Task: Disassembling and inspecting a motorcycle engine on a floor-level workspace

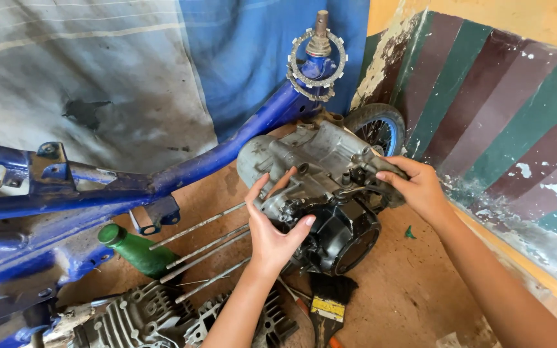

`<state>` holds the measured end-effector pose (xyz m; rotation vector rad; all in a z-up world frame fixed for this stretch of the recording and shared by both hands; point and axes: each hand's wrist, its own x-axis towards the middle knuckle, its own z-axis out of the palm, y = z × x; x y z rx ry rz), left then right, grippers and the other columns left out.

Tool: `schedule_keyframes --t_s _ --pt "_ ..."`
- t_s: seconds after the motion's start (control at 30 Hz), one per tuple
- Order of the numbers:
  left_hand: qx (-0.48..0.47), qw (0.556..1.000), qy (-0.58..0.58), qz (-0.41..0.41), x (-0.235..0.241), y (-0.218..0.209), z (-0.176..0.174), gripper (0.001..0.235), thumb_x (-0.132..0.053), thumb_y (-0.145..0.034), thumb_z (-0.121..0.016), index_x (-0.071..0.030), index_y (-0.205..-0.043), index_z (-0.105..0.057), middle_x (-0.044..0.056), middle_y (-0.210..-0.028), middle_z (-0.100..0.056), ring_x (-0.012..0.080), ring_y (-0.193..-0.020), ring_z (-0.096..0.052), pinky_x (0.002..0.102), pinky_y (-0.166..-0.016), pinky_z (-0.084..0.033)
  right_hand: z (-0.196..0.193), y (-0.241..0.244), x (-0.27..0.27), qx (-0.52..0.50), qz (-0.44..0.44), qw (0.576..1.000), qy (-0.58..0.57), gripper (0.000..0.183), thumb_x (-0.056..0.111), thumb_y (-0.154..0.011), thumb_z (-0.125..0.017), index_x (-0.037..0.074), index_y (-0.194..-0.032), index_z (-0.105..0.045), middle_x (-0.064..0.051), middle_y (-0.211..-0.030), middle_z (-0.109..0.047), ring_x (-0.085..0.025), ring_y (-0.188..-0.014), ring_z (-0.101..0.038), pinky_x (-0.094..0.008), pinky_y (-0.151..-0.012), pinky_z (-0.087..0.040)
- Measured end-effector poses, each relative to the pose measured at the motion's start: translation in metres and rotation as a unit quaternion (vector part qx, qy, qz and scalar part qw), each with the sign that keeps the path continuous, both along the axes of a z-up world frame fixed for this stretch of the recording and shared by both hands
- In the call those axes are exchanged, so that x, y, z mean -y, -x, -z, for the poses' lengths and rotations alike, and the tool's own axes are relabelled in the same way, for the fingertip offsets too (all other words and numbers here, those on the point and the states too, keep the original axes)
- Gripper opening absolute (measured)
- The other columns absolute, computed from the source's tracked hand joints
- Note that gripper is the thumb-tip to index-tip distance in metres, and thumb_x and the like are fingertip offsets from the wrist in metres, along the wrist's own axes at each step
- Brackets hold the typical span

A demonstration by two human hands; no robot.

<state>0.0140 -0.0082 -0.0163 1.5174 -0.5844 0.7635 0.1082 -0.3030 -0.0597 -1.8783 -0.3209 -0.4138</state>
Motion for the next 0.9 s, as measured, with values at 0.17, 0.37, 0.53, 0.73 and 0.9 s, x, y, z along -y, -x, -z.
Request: schedule_keyframes --t_s 0.17,0.37,0.53,0.73,0.9 --pt "0.016 1.000 0.016 0.020 0.000 -0.007 0.005 0.089 -0.026 -0.081 -0.084 0.001 -0.142 -0.025 0.023 -0.137 -0.064 0.0367 -0.131 -0.058 0.048 -0.111 -0.043 0.018 -0.011 -0.014 -0.018 -0.013 0.986 -0.167 0.023 0.009 -0.087 -0.079 0.009 -0.110 -0.076 0.000 -0.095 -0.073 -0.007 -0.088 -0.061 -0.026 -0.084 -0.053" --pt "0.014 1.000 0.014 0.016 0.001 -0.006 0.005 0.088 -0.027 -0.081 -0.083 0.000 -0.141 -0.026 0.023 -0.137 -0.064 0.0353 -0.127 -0.061 0.047 -0.109 -0.044 0.007 -0.003 -0.011 -0.028 -0.030 0.975 -0.216 0.024 0.009 -0.091 -0.076 0.005 -0.114 -0.074 -0.001 -0.091 -0.071 -0.007 -0.081 -0.062 -0.024 -0.077 -0.055" --pt "0.015 1.000 0.001 0.003 -0.001 -0.006 0.004 0.087 -0.029 -0.080 -0.083 -0.001 -0.140 -0.026 0.022 -0.137 -0.065 0.0332 -0.125 -0.063 0.045 -0.109 -0.045 -0.012 -0.011 0.012 -0.014 0.012 0.997 -0.078 0.032 0.009 -0.091 -0.076 0.005 -0.123 -0.072 -0.008 -0.078 -0.069 -0.013 -0.059 -0.058 -0.028 -0.056 -0.050" --pt "0.016 1.000 0.011 0.016 0.000 -0.008 0.007 0.088 -0.028 -0.080 -0.084 -0.001 -0.141 -0.026 0.023 -0.137 -0.064 0.0336 -0.124 -0.064 0.046 -0.108 -0.045 -0.003 -0.015 -0.001 0.123 -0.093 0.988 -0.011 0.027 0.009 -0.086 -0.080 0.006 -0.112 -0.078 -0.014 -0.102 -0.074 -0.022 -0.094 -0.069 -0.038 -0.090 -0.051" --pt "0.013 1.000 0.013 0.020 0.002 -0.006 0.005 0.085 -0.028 -0.082 -0.082 -0.002 -0.141 -0.026 0.024 -0.138 -0.063 0.0353 -0.123 -0.064 0.049 -0.107 -0.046 -0.023 -0.001 -0.005 0.083 -0.109 0.987 -0.080 0.019 0.005 -0.089 -0.076 0.001 -0.107 -0.077 -0.011 -0.092 -0.069 -0.017 -0.086 -0.060 -0.034 -0.087 -0.050"
